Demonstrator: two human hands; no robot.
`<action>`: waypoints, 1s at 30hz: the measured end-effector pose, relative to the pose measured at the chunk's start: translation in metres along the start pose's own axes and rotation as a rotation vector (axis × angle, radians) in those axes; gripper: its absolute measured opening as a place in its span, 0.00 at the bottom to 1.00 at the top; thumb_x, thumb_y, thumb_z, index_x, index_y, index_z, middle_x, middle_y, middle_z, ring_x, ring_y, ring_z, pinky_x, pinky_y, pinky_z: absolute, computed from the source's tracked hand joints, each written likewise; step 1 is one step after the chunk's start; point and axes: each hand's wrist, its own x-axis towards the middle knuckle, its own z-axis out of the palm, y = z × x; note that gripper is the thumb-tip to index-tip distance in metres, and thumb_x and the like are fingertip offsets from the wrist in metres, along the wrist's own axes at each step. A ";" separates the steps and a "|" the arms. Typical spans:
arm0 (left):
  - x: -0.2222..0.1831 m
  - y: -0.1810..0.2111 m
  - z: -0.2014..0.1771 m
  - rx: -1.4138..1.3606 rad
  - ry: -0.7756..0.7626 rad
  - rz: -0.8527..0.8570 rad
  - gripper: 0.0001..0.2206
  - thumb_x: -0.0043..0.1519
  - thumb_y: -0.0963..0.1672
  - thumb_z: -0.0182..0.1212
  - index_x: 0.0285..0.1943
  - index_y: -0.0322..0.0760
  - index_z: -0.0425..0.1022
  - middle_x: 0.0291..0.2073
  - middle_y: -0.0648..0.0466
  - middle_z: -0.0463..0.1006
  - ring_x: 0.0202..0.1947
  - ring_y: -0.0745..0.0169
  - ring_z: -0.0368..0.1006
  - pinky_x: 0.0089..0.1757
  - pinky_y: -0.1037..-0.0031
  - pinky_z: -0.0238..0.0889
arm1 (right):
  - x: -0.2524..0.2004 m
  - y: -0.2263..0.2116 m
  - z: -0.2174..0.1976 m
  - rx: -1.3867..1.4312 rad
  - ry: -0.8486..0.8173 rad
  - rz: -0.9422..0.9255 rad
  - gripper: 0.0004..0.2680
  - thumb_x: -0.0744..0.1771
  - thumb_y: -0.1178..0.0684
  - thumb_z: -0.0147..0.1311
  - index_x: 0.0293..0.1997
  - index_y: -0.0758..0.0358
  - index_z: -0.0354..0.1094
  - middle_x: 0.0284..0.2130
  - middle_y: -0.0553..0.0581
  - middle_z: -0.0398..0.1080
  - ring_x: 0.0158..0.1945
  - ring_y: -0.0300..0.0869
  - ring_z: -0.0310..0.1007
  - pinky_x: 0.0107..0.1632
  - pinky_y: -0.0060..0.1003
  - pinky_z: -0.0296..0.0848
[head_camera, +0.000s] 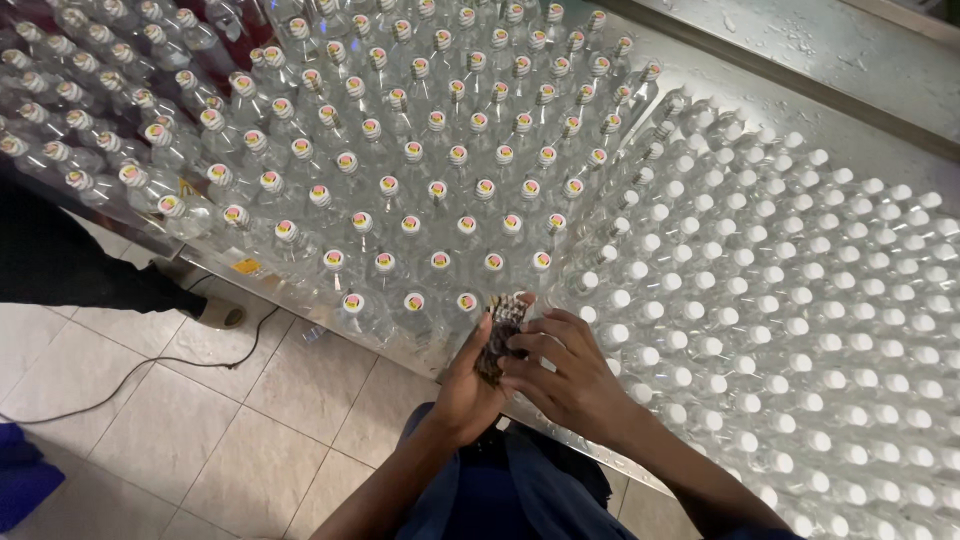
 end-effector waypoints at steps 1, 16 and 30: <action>-0.002 0.000 -0.004 -0.004 -0.004 -0.008 0.31 0.78 0.54 0.45 0.86 0.33 0.54 0.55 0.48 0.77 0.42 0.67 0.76 0.45 0.74 0.75 | 0.000 -0.007 0.000 -0.007 -0.002 0.006 0.07 0.68 0.48 0.67 0.50 0.50 0.83 0.49 0.53 0.78 0.59 0.56 0.76 0.64 0.61 0.70; -0.028 -0.017 -0.070 0.277 0.021 -0.139 0.27 0.79 0.52 0.44 0.79 0.28 0.64 0.44 0.46 0.75 0.39 0.54 0.77 0.39 0.65 0.71 | 0.021 -0.017 -0.011 0.239 -0.143 0.427 0.13 0.63 0.49 0.75 0.48 0.56 0.81 0.38 0.56 0.79 0.51 0.59 0.79 0.55 0.57 0.72; -0.022 -0.017 -0.082 0.316 0.018 -0.106 0.30 0.78 0.52 0.43 0.85 0.30 0.54 0.58 0.45 0.73 0.38 0.64 0.67 0.36 0.70 0.62 | 0.030 -0.016 -0.021 0.505 -0.093 0.646 0.04 0.64 0.57 0.72 0.39 0.59 0.82 0.35 0.57 0.83 0.43 0.54 0.84 0.52 0.52 0.77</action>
